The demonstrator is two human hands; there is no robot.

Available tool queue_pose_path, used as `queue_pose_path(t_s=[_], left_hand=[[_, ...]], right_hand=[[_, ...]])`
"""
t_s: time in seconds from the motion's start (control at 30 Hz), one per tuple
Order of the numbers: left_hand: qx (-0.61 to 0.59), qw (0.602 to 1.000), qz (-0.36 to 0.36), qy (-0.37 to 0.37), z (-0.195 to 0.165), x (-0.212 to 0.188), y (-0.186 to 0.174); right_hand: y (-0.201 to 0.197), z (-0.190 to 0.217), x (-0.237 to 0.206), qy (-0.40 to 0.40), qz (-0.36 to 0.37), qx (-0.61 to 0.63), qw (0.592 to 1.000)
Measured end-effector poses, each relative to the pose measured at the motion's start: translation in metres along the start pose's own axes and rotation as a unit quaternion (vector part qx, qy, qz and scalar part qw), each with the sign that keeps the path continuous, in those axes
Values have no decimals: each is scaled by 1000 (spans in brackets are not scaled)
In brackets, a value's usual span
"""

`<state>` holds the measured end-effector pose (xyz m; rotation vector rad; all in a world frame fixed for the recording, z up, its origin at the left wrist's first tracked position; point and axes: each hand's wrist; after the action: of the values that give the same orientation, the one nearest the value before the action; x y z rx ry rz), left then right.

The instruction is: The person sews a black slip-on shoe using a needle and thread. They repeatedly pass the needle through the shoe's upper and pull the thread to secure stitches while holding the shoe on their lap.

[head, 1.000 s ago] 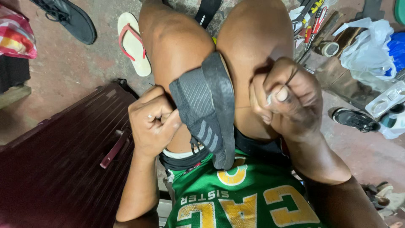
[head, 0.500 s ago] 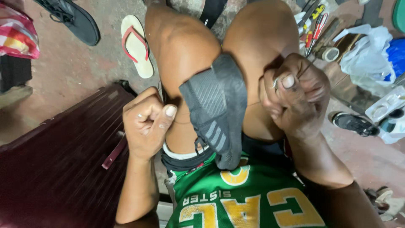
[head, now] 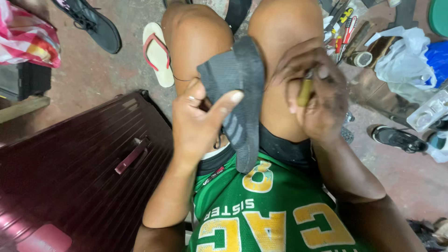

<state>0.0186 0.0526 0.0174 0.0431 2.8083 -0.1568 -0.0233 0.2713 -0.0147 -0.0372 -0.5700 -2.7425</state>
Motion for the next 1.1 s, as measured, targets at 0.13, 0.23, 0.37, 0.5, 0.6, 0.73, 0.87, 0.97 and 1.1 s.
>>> queue_pose_path(t_s=[0.13,0.23,0.37,0.5,0.6,0.73,0.87,0.97,1.1], left_hand=[[-261,962,78,10,17,-7,-25],[-319,942,107,23,29,-11,-39],[-370,920,128,22,40,-13,-47],[-355,925,130,29,43,-17,-50],[-355,925,130,29,44,-18,-51],[-341,931,125,36,46,-19,-51],[-316,941,118,35,47,-20,-50],[-293,948,113,46,44,-20,-49],[-283,954,95,31,36,-19,-41]], right_hand=[[-8,21,-19,39,-73,-110,991],[0,36,-29,52,-57,-219,973],[25,56,-35,50,50,-415,907],[53,60,-28,46,127,-390,911],[67,53,-18,44,146,-385,910],[73,49,-13,50,151,-343,926],[71,48,-12,57,144,-344,926],[70,46,-12,67,141,-352,923],[65,47,-12,111,117,-350,923]])
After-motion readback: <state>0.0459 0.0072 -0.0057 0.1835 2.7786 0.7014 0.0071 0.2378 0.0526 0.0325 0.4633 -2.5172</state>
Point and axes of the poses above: each hand's wrist, its own x-axis towards the middle knuckle, its own y-axis out of the palm, z = x × y, and after that the axes turned 6 degrees about z, right-handed
